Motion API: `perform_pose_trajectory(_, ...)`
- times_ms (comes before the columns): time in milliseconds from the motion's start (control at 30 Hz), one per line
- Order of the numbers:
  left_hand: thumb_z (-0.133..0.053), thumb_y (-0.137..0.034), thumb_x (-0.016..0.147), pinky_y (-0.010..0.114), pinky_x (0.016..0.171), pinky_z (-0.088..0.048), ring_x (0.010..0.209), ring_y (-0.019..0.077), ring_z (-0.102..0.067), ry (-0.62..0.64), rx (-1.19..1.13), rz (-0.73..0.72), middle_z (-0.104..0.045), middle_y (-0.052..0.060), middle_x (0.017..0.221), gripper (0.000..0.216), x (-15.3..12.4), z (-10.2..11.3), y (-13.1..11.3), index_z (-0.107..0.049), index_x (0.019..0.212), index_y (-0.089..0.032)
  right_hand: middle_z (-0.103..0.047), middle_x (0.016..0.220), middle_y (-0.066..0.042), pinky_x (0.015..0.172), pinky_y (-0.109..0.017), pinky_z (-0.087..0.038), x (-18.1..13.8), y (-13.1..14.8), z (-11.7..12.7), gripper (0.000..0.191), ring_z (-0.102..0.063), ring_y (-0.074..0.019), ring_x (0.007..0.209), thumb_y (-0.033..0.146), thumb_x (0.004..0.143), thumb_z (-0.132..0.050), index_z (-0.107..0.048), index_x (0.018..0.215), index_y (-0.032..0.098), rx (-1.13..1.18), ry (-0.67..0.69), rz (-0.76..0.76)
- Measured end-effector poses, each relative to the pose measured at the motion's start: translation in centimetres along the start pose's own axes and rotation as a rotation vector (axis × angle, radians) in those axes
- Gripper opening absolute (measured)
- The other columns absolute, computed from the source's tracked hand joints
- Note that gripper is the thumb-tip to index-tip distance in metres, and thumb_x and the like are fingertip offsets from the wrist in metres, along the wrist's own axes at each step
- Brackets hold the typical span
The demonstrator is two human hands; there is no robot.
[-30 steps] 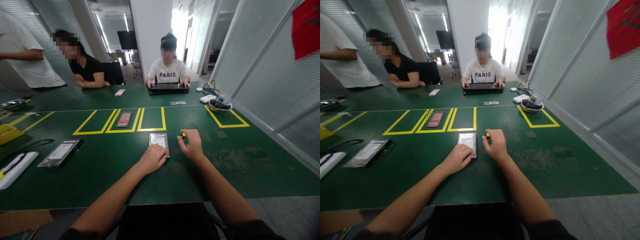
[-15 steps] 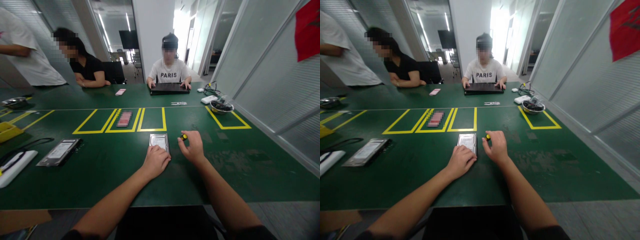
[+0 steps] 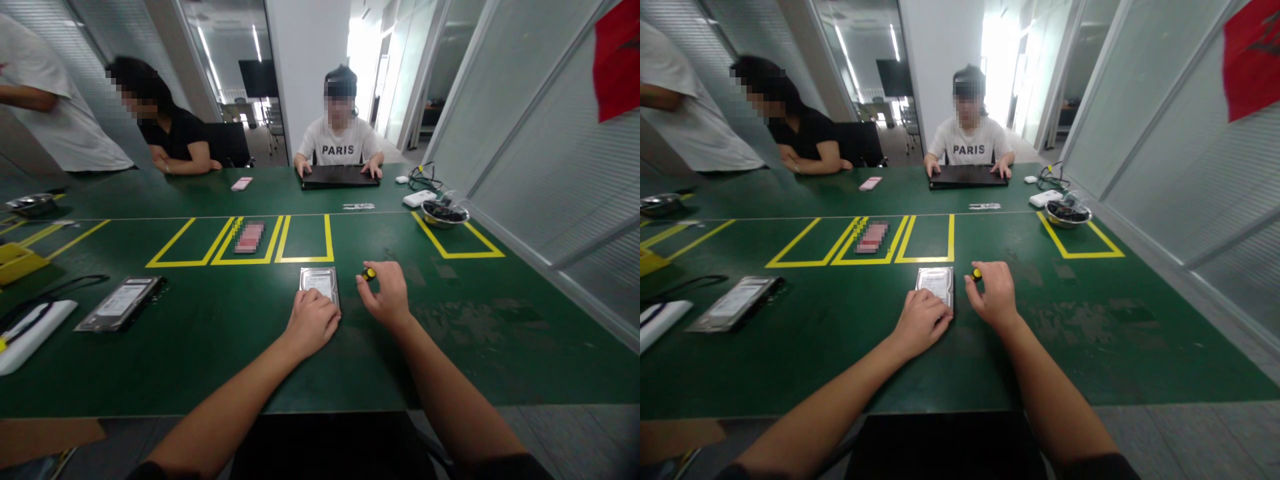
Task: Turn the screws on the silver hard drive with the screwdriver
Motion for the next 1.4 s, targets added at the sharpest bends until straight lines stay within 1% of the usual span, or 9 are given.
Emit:
perform_pose_trajectory(233, -0.056, -0.026, 0.089, 0.042, 0.081, -0.033, 0.088, 0.0238, -0.050, 0.027, 0.029, -0.013, -0.069, 0.006, 0.081, 0.015, 0.5, 0.2, -0.2, -0.067, 0.080, -0.021, -0.065, 0.092, -0.009, 0.080, -0.043, -0.047, -0.2, -0.3, -0.2, 0.026, -0.058, -0.0249, 0.086, 0.023, 0.085, -0.059, -0.057, 0.111, 0.019, 0.008, 0.018, -0.020)
perform_pose_trajectory(433, -0.056, -0.026, 0.090, 0.042, 0.081, -0.032, 0.089, 0.0240, -0.050, 0.045, 0.030, -0.015, -0.068, 0.006, 0.081, 0.015, 0.7, 0.1, -0.2, -0.068, 0.082, -0.021, -0.065, 0.090, -0.008, 0.079, -0.042, -0.047, -0.1, -0.2, -0.1, 0.026, -0.058, -0.0243, 0.084, 0.023, 0.085, -0.060, -0.056, 0.110, 0.018, 0.001, 0.017, -0.010)
perform_pose_trajectory(600, -0.056, -0.026, 0.090, 0.042, 0.081, -0.032, 0.089, 0.0236, -0.050, 0.041, 0.025, -0.013, -0.068, 0.005, 0.082, 0.014, 0.6, -0.1, -0.2, -0.068, 0.083, -0.022, -0.064, 0.089, -0.008, 0.079, -0.041, -0.047, -0.1, -0.1, 0.0, 0.027, -0.058, -0.0239, 0.084, 0.022, 0.084, -0.061, -0.056, 0.110, 0.018, -0.003, 0.007, 0.011)
perform_pose_trajectory(900, -0.055, -0.027, 0.091, 0.044, 0.083, -0.032, 0.091, 0.0245, -0.049, 0.033, 0.064, -0.039, -0.068, 0.005, 0.084, 0.014, 0.5, -0.3, -0.3, -0.067, 0.085, -0.022, -0.065, 0.090, -0.008, 0.078, -0.042, -0.047, 0.0, 0.0, 0.1, 0.027, -0.059, -0.0246, 0.084, 0.022, 0.084, -0.060, -0.056, 0.111, 0.019, 0.005, 0.002, 0.002)
perform_pose_trajectory(1400, -0.057, -0.026, 0.091, 0.044, 0.086, -0.032, 0.093, 0.0233, -0.050, -0.016, -0.036, 0.036, -0.069, 0.005, 0.087, 0.011, -0.6, -0.3, 0.2, -0.067, 0.088, -0.022, -0.065, 0.090, -0.008, 0.078, -0.042, -0.047, 0.2, -0.2, 0.2, 0.026, -0.058, -0.0244, 0.084, 0.023, 0.084, -0.060, -0.056, 0.110, 0.019, -0.011, 0.004, -0.007)
Point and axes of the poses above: each hand's wrist, its own x-axis towards the middle knuckle, its own z-axis out of the back of the hand, y = z × x, the point moved 4 cm from there along x, towards the middle knuckle
